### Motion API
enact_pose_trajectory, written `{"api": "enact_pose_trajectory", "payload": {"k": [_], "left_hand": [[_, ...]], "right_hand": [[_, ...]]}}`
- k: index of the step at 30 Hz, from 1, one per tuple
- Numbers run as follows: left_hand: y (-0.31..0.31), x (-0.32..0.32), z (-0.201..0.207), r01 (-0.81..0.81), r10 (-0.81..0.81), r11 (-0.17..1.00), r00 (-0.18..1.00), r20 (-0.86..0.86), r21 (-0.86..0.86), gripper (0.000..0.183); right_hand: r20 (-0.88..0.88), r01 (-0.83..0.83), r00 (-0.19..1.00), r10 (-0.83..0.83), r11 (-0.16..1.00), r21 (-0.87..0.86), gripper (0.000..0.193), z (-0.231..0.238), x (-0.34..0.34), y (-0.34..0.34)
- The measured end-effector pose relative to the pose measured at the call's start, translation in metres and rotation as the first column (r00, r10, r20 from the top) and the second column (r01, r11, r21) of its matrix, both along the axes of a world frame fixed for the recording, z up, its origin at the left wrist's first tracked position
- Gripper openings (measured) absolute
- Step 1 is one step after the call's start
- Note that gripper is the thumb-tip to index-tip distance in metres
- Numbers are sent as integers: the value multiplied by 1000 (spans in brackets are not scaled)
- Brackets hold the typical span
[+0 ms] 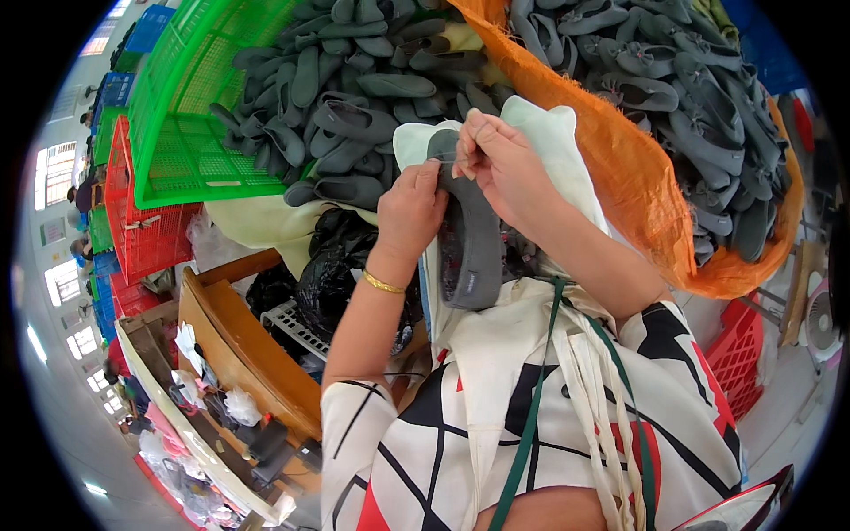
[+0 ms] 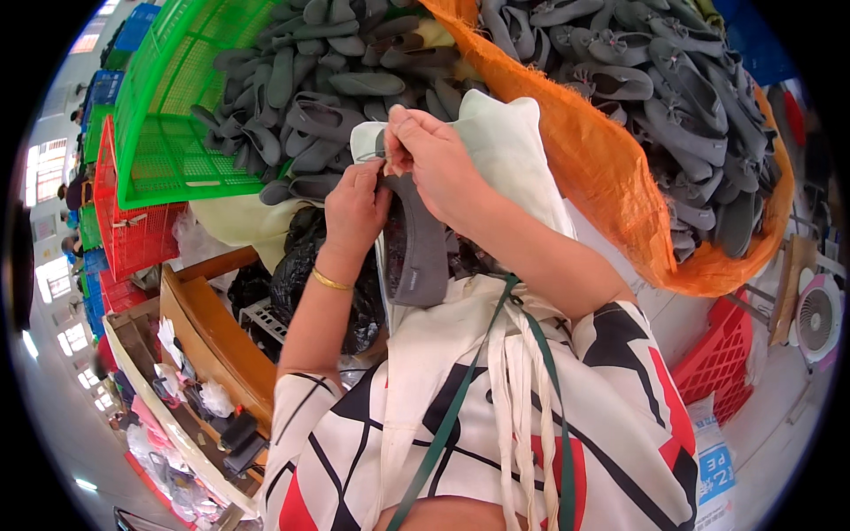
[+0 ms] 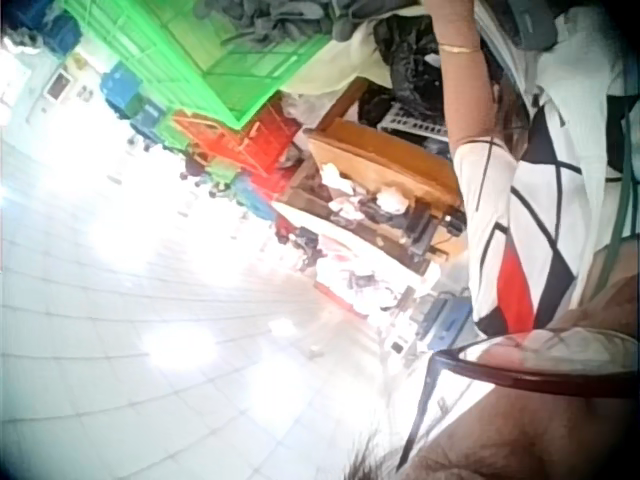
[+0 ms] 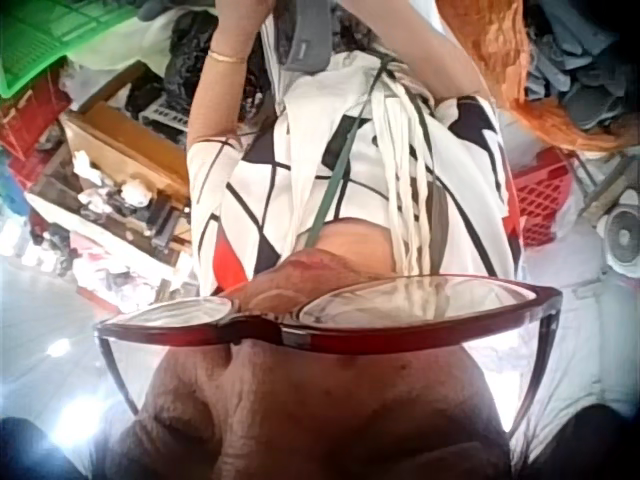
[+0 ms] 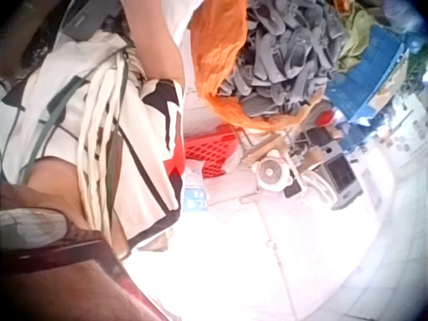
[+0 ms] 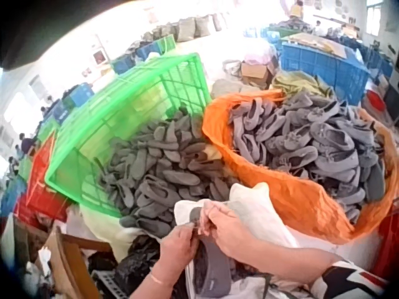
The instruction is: The person is sewing a grey slipper using a needle and thread. They repeatedly insert the needle into the slipper's strap and pull the thread through to secure it. The person works on a single slipper held in their hands, surrounded by large piles of similar slippers in green and orange baskets.
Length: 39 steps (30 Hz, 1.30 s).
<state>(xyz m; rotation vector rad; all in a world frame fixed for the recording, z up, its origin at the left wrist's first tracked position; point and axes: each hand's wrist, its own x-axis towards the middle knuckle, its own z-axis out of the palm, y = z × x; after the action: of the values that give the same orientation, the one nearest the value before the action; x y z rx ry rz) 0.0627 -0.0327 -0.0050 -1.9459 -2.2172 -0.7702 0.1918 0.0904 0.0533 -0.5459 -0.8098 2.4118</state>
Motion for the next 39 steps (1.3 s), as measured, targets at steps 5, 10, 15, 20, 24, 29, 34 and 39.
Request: {"api": "enact_pose_trajectory", "payload": {"k": [5,10,15,20,24,29,34,39], "left_hand": [[13,-7,13,146,-165,982,973,-160,-124,33],[-3,29,-7,356,-354,934,933,66,-35,33],[-10,58,-9,310,-275,944,927,255,-109,31],[-6,60,32,206,-30,963,725,688,-175,21],[3,83,37,178,111,903,783,612,-392,27],[-2,85,21,292,147,782,772,618,-550,24],[-18,75,20,285,293,790,602,743,-543,18],[-23,75,18,231,288,820,623,727,-523,18]], "right_hand": [[19,34,999,-39,980,194,30,0,25,-29],[140,-71,990,30,952,299,29,11,80,-72],[334,-149,936,-109,737,659,30,-15,111,-50],[222,-119,881,-418,259,958,14,-11,127,-23],[166,-144,924,-345,88,986,9,-5,130,-33],[310,-302,927,-211,71,951,1,2,159,-32],[743,-526,669,-33,685,504,8,-17,210,-1],[689,-564,714,-122,483,670,8,-16,171,-16]]}}
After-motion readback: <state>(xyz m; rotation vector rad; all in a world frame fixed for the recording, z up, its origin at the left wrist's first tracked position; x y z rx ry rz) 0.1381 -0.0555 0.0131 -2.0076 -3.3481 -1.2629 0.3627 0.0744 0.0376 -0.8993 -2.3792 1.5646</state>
